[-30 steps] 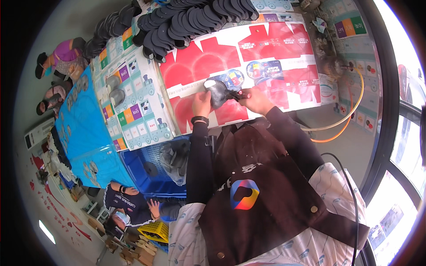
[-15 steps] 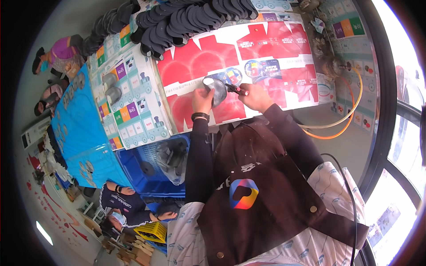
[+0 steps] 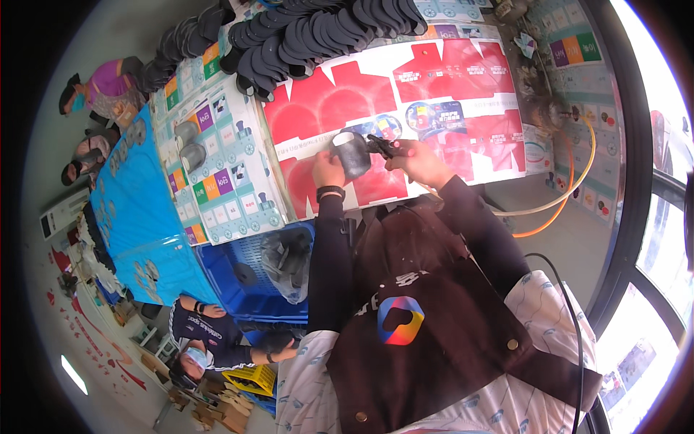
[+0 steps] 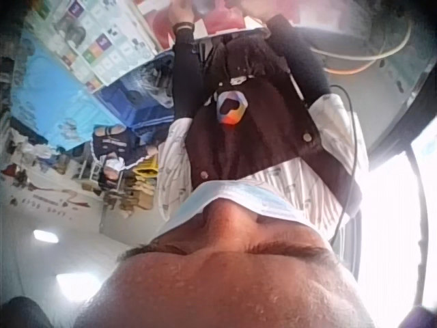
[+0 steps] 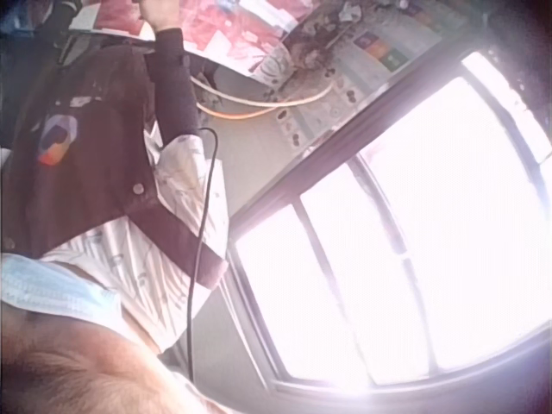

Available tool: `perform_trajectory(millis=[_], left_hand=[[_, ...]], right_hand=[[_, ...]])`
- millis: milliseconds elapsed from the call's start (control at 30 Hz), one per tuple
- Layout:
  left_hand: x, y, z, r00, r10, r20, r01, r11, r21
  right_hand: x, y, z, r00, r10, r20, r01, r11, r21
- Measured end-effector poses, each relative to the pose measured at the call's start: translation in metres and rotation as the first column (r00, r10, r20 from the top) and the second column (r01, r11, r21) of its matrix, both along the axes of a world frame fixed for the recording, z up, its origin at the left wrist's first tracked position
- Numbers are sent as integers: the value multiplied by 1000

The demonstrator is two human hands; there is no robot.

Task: Sorting and prepping black shoe upper components in a factory setting.

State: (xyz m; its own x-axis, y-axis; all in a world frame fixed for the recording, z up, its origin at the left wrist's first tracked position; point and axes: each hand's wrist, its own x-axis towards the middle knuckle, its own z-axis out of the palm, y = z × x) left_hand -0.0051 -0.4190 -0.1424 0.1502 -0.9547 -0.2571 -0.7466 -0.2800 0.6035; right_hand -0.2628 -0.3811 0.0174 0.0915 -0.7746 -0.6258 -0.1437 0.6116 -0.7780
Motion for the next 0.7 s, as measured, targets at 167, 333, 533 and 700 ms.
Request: perform_trajectory(millis=[167,333,533,700], left_hand=[[11,-2,-4,1000,20,-2,-19,995,102],[41,-9,-10,972,137,-191,-91,969,231],[61,-9,-25,945,206,-255,-155,967,203],[54,-9,-6,938,208,-279,-139,959,247]], right_hand=[[19,-13,-9,993,120,-17,-120,993,4],[43,-23,-42,970,151,-190,-171,981,-93],[45,-31,-48,965,145,-217,-176,975,-134],[32,-38,-46,968,114,-222,-150,978,-148]])
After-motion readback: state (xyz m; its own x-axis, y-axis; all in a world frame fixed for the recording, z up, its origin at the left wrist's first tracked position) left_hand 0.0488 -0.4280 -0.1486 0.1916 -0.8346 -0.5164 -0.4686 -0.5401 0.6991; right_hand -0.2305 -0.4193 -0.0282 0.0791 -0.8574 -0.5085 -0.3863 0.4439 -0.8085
